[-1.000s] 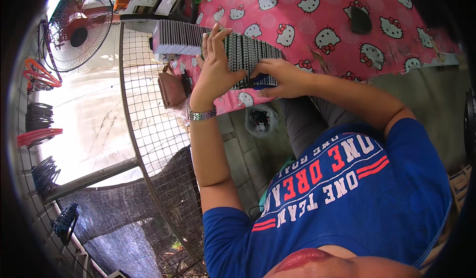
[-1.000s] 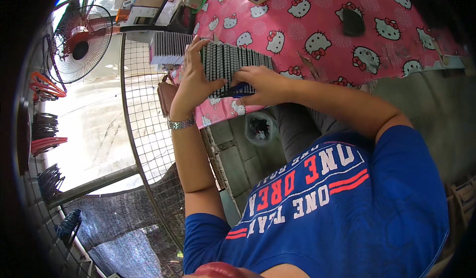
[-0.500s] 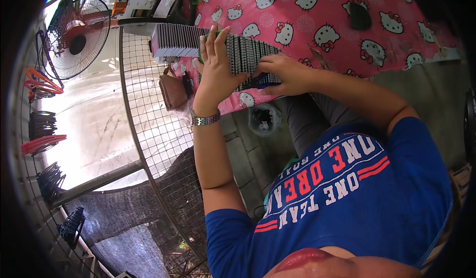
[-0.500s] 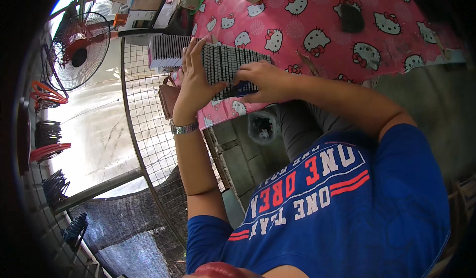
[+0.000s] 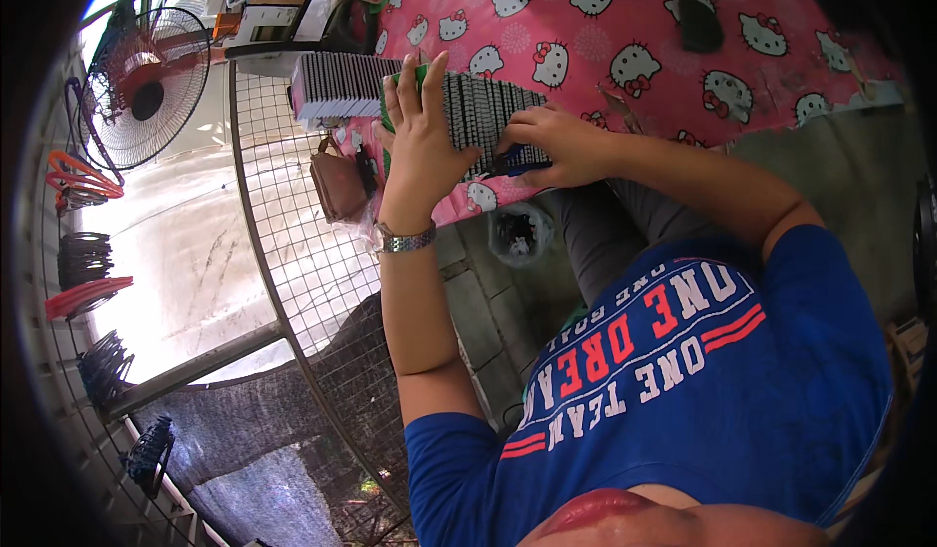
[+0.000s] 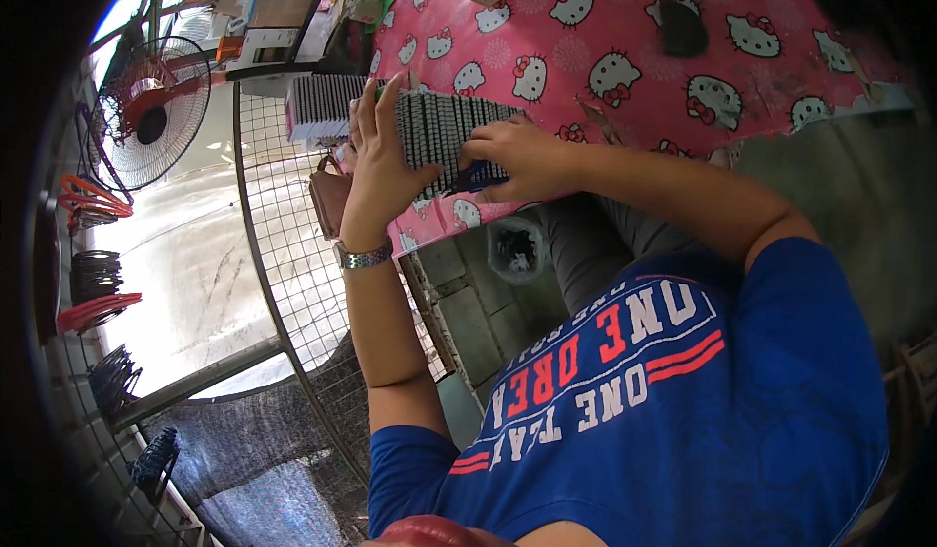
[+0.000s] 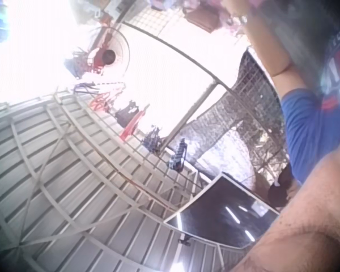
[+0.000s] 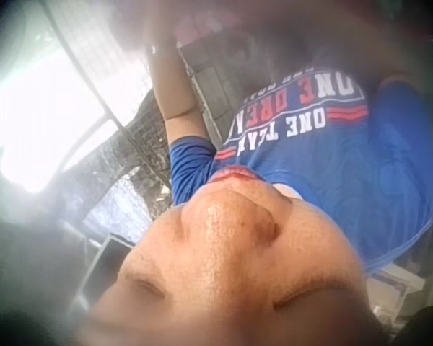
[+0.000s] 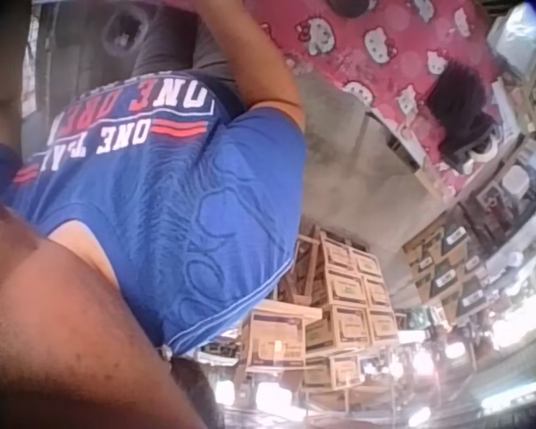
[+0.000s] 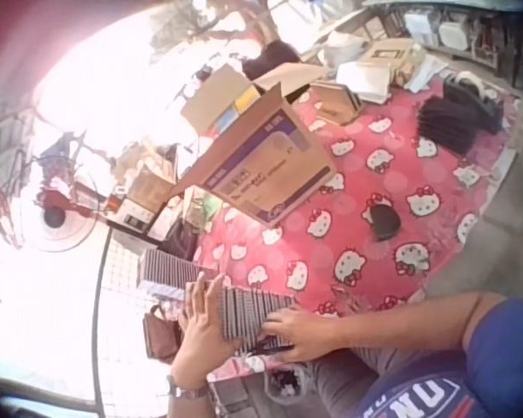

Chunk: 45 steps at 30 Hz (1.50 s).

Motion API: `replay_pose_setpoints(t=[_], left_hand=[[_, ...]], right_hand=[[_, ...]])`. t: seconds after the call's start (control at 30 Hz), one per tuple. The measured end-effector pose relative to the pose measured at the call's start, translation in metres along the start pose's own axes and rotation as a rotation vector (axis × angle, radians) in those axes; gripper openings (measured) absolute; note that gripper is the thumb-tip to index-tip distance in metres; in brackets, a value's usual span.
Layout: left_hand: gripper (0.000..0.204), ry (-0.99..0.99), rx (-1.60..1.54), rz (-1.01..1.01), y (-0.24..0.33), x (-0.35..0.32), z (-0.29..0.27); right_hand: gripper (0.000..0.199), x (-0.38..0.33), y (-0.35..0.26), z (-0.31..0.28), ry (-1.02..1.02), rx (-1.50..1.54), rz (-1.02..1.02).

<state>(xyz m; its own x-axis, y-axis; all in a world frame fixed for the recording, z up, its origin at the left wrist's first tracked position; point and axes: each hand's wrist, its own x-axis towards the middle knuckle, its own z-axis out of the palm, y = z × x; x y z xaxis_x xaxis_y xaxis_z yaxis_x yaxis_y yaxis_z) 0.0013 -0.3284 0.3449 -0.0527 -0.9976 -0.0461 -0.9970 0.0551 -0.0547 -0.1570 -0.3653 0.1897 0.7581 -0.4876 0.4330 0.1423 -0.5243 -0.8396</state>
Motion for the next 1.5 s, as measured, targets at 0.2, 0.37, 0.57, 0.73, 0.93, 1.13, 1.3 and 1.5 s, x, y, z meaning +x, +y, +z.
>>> replay_pose_setpoints(t=[0.2,0.37,0.57,0.73,0.93,1.13,1.3,1.5], left_hand=[[0.102,0.032,-0.023,0.104,-0.013,0.001,0.004],[0.100,0.026,-0.028,0.059,-0.010,-0.001,0.002],[0.100,0.030,-0.037,0.090,-0.011,0.001,0.002],[0.097,0.025,-0.036,0.117,-0.008,0.002,0.001],[0.097,0.006,-0.022,0.085,-0.006,-0.001,-0.001],[0.100,0.013,-0.025,0.017,-0.008,-0.002,0.002],[0.099,-0.020,-0.014,0.013,-0.006,-0.001,-0.001],[0.100,0.022,-0.008,0.061,-0.011,-0.001,0.002]], right_hand=[[0.042,0.005,0.004,0.003,0.059,-0.113,-0.094],[0.041,0.014,0.001,-0.012,-0.369,0.583,0.420],[0.040,0.001,0.009,-0.005,-0.018,-0.003,-0.011],[0.038,0.004,0.015,-0.003,0.046,-0.117,-0.130],[0.031,0.011,0.011,-0.009,-0.326,0.491,0.361],[0.026,0.002,0.018,-0.002,0.142,-0.160,-0.205],[0.036,0.012,0.019,-0.008,-0.344,0.339,0.349],[0.034,-0.001,0.022,-0.004,0.043,-0.097,-0.091]])
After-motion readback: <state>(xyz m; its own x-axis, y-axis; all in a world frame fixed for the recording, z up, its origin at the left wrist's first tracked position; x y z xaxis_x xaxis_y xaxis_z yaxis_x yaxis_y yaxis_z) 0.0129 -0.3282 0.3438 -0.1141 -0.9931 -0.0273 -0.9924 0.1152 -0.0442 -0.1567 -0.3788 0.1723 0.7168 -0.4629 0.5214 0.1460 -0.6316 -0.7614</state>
